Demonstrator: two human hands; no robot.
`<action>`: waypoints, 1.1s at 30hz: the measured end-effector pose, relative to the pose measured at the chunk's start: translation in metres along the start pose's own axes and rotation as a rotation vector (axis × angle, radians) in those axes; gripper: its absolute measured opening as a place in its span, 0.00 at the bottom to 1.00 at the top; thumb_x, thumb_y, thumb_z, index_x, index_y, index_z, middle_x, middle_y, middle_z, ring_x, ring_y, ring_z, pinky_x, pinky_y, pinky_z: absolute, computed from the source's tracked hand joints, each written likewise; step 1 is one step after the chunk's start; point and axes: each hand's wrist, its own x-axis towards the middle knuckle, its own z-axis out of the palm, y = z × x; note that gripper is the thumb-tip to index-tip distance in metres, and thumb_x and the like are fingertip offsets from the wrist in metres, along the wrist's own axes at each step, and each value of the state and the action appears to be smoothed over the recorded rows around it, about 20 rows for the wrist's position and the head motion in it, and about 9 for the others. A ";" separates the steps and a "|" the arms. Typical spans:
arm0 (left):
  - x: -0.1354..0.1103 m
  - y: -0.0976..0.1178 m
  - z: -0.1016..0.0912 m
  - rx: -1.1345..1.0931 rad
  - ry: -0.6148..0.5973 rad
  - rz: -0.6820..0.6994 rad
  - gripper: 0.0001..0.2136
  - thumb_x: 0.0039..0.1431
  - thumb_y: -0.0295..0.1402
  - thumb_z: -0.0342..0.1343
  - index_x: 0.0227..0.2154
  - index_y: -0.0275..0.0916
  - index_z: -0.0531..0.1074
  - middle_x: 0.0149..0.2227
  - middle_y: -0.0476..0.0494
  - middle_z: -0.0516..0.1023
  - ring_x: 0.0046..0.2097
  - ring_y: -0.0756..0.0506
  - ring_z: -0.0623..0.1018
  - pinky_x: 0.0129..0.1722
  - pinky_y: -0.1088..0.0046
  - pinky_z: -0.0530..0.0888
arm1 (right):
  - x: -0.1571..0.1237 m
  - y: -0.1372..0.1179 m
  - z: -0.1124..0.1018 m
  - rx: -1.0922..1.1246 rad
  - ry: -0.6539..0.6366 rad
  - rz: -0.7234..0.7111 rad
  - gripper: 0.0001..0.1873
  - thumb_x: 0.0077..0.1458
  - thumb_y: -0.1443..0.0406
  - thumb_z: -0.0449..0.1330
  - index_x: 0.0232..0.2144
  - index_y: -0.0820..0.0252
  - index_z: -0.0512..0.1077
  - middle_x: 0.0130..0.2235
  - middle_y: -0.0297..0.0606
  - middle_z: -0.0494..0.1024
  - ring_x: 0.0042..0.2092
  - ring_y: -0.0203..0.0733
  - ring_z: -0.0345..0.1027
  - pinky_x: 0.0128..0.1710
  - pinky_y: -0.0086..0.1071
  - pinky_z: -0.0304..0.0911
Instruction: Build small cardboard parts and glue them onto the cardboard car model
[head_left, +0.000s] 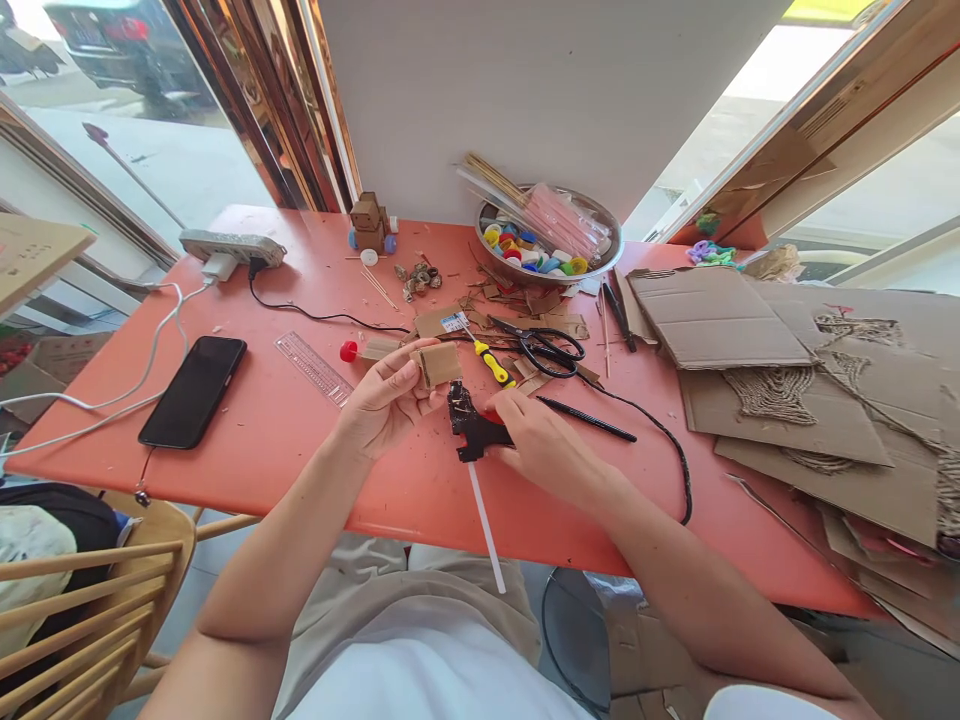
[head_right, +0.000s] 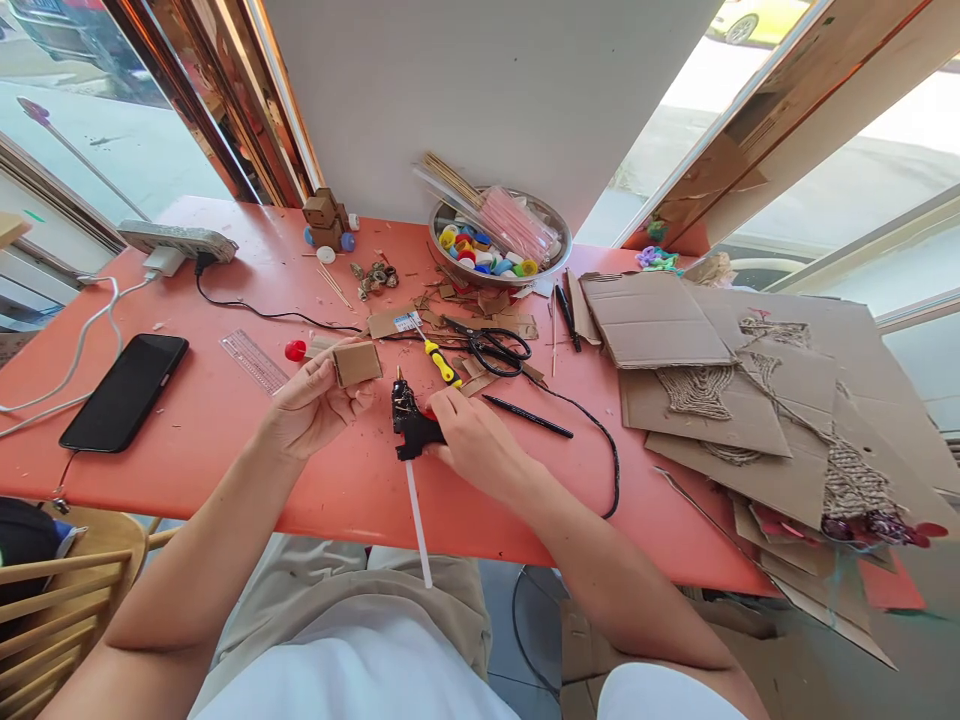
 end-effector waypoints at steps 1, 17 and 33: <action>0.000 0.000 0.001 -0.025 -0.020 -0.001 0.16 0.49 0.29 0.78 0.41 0.40 0.82 0.34 0.50 0.86 0.33 0.49 0.85 0.37 0.74 0.84 | -0.001 0.000 -0.001 -0.014 0.002 -0.021 0.15 0.57 0.75 0.67 0.46 0.58 0.74 0.48 0.48 0.83 0.51 0.56 0.81 0.49 0.47 0.79; -0.001 -0.003 0.006 0.006 -0.145 -0.010 0.23 0.37 0.39 0.84 0.39 0.39 0.86 0.24 0.56 0.75 0.25 0.55 0.75 0.32 0.78 0.81 | 0.042 -0.032 -0.050 0.068 0.511 -0.525 0.11 0.69 0.58 0.65 0.51 0.53 0.78 0.48 0.44 0.88 0.52 0.49 0.82 0.55 0.44 0.78; -0.003 -0.003 0.009 -0.022 -0.149 -0.052 0.24 0.39 0.38 0.84 0.41 0.38 0.86 0.30 0.52 0.83 0.27 0.54 0.80 0.32 0.79 0.82 | 0.048 -0.030 -0.042 0.182 0.568 -0.553 0.10 0.63 0.65 0.72 0.46 0.53 0.79 0.46 0.39 0.90 0.47 0.45 0.83 0.50 0.39 0.81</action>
